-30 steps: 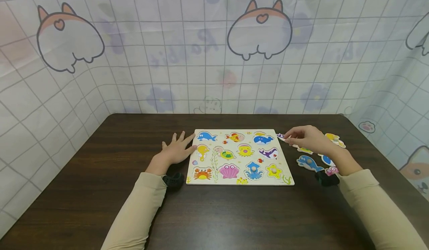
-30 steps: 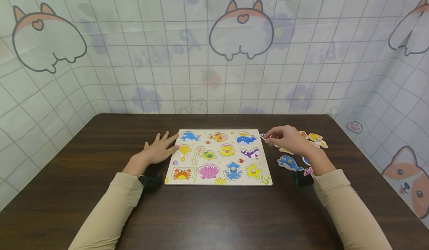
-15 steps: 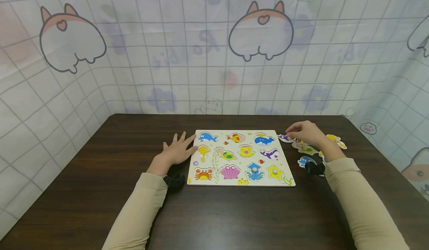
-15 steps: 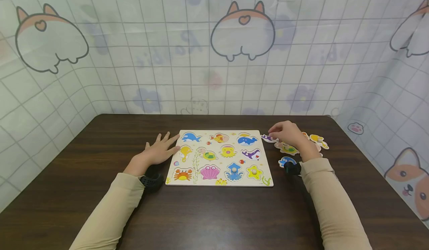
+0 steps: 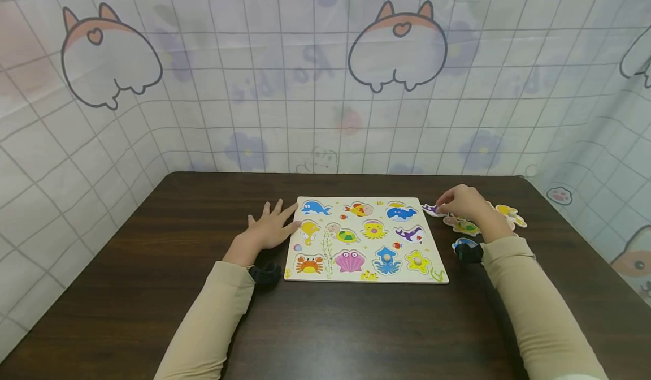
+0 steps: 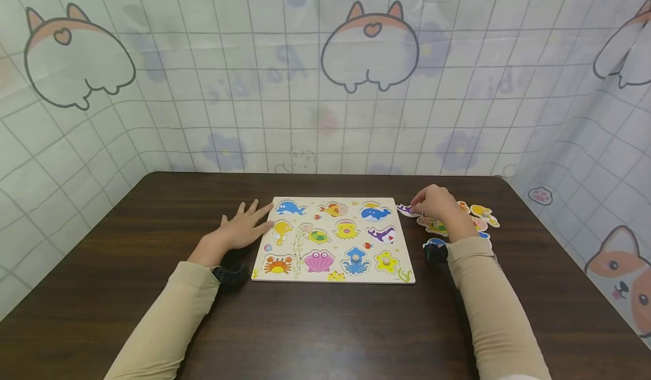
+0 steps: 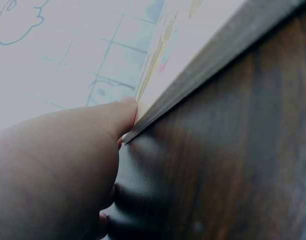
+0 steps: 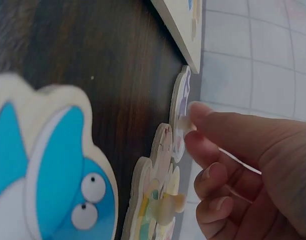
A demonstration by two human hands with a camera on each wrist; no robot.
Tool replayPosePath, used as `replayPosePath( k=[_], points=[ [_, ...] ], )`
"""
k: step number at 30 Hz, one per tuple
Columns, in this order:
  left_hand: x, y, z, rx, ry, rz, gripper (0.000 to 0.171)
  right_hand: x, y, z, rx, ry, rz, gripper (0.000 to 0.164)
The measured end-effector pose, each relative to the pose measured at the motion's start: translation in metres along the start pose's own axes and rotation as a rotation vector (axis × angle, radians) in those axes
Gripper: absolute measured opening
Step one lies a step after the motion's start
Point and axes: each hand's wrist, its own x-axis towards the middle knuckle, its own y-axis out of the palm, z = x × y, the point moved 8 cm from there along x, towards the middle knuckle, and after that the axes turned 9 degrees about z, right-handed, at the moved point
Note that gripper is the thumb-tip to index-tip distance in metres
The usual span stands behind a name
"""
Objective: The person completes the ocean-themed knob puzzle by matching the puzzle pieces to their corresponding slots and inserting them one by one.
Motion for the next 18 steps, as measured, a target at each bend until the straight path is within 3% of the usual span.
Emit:
replayPosePath(
  k=[18],
  points=[
    [-0.0006,0.0009,0.0003,-0.007,0.004,0.012,0.067,-0.0003,0.0026,-0.0034,0.021,0.049,-0.011,0.024]
  ],
)
